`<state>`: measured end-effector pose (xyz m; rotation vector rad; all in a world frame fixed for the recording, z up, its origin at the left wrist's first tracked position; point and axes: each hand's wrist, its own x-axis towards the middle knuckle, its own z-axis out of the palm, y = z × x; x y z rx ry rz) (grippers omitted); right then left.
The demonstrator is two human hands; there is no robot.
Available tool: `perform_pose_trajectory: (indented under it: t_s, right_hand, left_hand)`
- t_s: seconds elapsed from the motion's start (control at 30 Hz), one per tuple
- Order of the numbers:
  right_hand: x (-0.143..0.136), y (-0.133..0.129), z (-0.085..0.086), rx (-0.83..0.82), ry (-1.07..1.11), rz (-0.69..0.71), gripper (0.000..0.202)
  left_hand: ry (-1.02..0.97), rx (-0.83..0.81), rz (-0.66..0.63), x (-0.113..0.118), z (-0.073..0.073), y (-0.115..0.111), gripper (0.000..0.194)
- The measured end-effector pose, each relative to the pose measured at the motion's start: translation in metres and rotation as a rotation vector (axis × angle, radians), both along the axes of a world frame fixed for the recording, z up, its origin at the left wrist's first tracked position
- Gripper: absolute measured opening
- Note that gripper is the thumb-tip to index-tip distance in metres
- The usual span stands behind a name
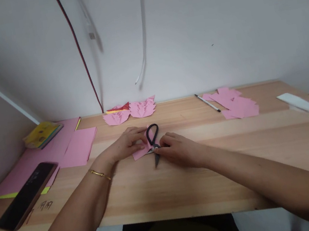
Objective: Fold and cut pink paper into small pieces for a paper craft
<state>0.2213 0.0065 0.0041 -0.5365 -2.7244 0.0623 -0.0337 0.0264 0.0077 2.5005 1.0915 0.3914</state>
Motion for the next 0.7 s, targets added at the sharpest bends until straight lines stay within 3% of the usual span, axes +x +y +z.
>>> perform_pose_trajectory:
  t_s: [0.23,0.7]
  right_hand:
    - [0.0004,-0.0047,0.0017,-0.033,-0.019,-0.049,0.026]
    - [-0.0002,-0.0017,-0.0024,-0.017,0.039,0.013,0.024]
  left_hand:
    - [0.003,-0.022,0.022,0.0005,0.0023,-0.002,0.016]
    - [-0.013,-0.062,-0.044,-0.0046,0.0076,-0.0035,0.026]
